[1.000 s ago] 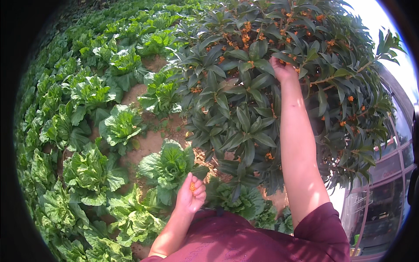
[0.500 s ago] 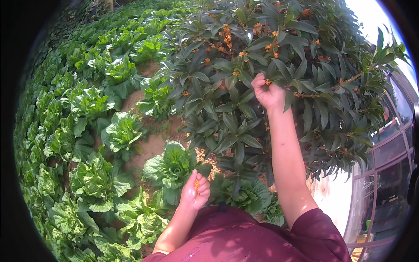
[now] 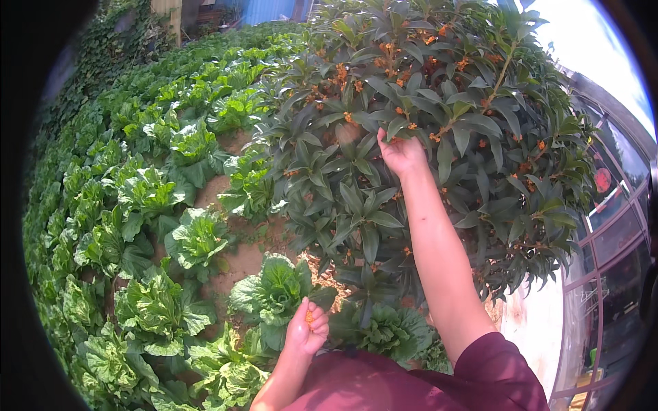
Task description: The person picks small orange flowers from a leafy bush by hand and places them into a white plastic bag. The person repeatedly reaches into the foliage, plucks flowers, and transfers them to the bag held in the other hand.
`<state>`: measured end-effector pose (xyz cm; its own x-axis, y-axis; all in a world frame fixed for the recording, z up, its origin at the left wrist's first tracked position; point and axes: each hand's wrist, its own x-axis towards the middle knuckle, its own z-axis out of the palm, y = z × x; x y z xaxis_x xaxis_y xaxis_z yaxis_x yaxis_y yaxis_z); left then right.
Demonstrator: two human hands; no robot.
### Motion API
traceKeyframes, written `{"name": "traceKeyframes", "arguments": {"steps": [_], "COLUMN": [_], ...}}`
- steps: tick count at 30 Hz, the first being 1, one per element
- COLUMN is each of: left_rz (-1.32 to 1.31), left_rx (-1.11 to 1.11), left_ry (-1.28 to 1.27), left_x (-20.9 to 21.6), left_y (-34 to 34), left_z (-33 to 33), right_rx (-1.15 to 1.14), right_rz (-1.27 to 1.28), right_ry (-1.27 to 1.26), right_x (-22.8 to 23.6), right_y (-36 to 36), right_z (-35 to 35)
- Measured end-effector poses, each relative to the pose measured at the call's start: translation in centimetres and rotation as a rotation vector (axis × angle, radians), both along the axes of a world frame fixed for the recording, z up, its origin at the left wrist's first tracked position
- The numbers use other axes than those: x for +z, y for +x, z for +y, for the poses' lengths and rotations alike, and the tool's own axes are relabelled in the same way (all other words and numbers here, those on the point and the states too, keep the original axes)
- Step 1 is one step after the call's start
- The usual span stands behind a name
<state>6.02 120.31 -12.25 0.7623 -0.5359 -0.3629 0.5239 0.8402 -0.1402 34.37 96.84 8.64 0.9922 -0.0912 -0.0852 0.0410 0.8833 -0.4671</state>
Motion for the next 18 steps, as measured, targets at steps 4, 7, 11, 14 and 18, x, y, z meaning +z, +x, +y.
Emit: {"name": "traceKeyframes", "arguments": {"steps": [4, 7, 11, 14, 18], "left_rz": [-0.001, -0.005, 0.017, 0.002, 0.017], "left_rx": [0.044, 0.068, 0.071, 0.054, 0.012], "left_ry": [-0.028, -0.056, -0.023, -0.041, -0.040], "left_x": [-0.2, -0.6, -0.4, -0.4, -0.3], "left_y": [-0.4, -0.5, -0.4, -0.2, 0.4], "left_z": [0.8, 1.3, 1.6, 1.3, 0.7], "right_rx": [0.060, 0.000, -0.084, 0.028, -0.131], "right_rz": [-0.083, -0.106, -0.121, -0.057, 0.132], "right_ry": [-0.050, -0.040, 0.004, 0.021, -0.131], "right_x": [0.0, -0.1, 0.4, 0.2, 1.0], "right_y": [1.8, 1.6, 0.3, -1.0, -2.8], "right_z": [0.4, 1.1, 2.0, 1.8, 3.0]}}
